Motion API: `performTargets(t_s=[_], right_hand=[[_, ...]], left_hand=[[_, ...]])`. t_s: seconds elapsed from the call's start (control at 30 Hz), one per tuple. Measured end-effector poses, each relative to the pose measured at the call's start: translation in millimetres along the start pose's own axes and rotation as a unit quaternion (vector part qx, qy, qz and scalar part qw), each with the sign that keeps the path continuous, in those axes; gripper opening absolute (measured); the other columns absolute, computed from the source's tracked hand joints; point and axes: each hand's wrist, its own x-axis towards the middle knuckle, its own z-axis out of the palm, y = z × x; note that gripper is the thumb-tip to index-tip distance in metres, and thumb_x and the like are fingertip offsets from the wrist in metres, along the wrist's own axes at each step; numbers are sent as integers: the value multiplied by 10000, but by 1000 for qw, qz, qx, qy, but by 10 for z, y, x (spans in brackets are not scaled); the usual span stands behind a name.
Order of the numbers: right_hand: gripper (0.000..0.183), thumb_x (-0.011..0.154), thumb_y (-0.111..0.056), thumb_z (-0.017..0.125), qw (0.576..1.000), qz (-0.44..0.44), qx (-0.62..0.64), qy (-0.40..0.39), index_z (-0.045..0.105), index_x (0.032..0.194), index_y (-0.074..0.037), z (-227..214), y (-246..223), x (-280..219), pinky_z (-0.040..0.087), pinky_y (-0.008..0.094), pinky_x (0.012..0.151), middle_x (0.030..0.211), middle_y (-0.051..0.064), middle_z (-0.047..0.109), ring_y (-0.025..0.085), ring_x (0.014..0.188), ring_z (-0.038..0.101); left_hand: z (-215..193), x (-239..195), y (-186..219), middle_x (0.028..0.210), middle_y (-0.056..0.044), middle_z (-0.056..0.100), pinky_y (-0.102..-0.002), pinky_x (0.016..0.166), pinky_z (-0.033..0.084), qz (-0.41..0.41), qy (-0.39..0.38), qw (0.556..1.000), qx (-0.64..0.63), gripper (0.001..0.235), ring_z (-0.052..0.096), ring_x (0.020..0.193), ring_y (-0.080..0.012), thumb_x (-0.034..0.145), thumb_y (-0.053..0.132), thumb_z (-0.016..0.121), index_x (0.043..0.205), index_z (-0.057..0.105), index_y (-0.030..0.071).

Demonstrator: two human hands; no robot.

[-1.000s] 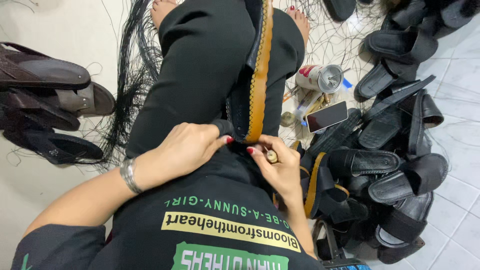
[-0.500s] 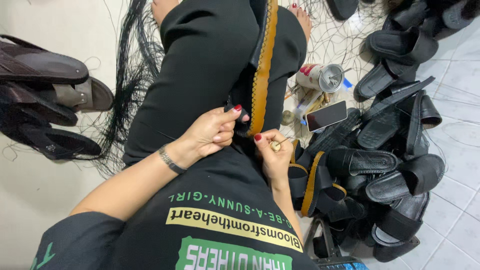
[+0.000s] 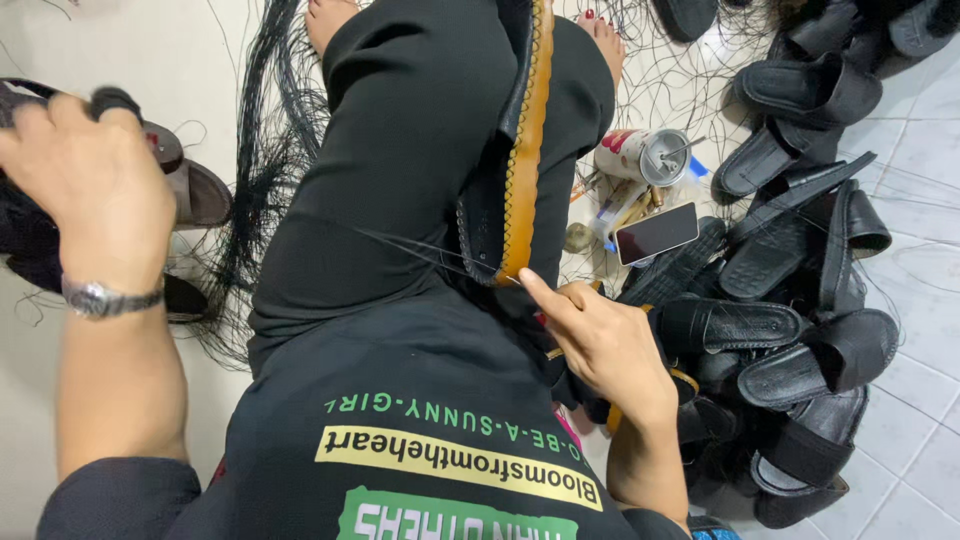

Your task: The person sits on the floor and sews a black shoe using a needle and thread. They repeatedly push the needle through the shoe's sole and pull the thread tight to secure the stitching.

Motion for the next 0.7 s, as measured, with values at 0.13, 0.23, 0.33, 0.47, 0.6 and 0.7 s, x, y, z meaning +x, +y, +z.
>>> performTargets(t_s=[0.13,0.23,0.33,0.47,0.6,0.7], right_hand=[[517,1023,-166,561,998,26,-53,3,463,1515,-289,-28,-74,37,406,381,438,799,-8,449,197,585,478],[496,1025,-201,543,996,40,-83,-8,475,1504,-312,-77,-140,86,411,392,406,798,-10,469,212,549,499],[544,970,-213,561,988,74,-136,-24,486,1492,-345,-115,-292,118,424,420,368,797,17,511,262,499,559],[808,742,-264,677,948,129,-287,-37,468,1516,-361,-1,-441,53,456,413,341,747,41,548,241,462,625],[672,835,-162,566,943,135,-302,28,533,1487,-320,54,-461,65,531,448,405,753,72,632,292,504,678],[604,873,-229,548,966,92,-240,36,542,1462,-365,103,-261,92,524,479,408,740,66,616,314,539,696]], left_hand=[[-819,-71,674,1489,-210,458,-554,1018,301,115,120,936,-310,379,392,1301,-432,971,440,849,996,743,78],[-1044,-216,1280,1653,-230,265,-661,1214,177,262,111,872,-399,712,187,1529,-467,756,656,872,1084,634,70],[-912,-294,1687,1616,-155,400,-697,1189,112,368,171,835,-370,838,229,1511,-448,653,718,894,1153,642,95],[-818,-318,1968,1491,-104,624,-662,1199,139,374,236,807,-391,515,409,1469,-413,687,601,915,768,759,118],[-659,-369,2201,1542,-81,534,-658,1226,50,331,247,800,-435,452,343,1515,-311,864,554,718,975,778,120],[-618,-314,2164,1539,-59,537,-632,1234,104,333,255,787,-453,429,359,1507,-283,870,553,733,950,792,135]])
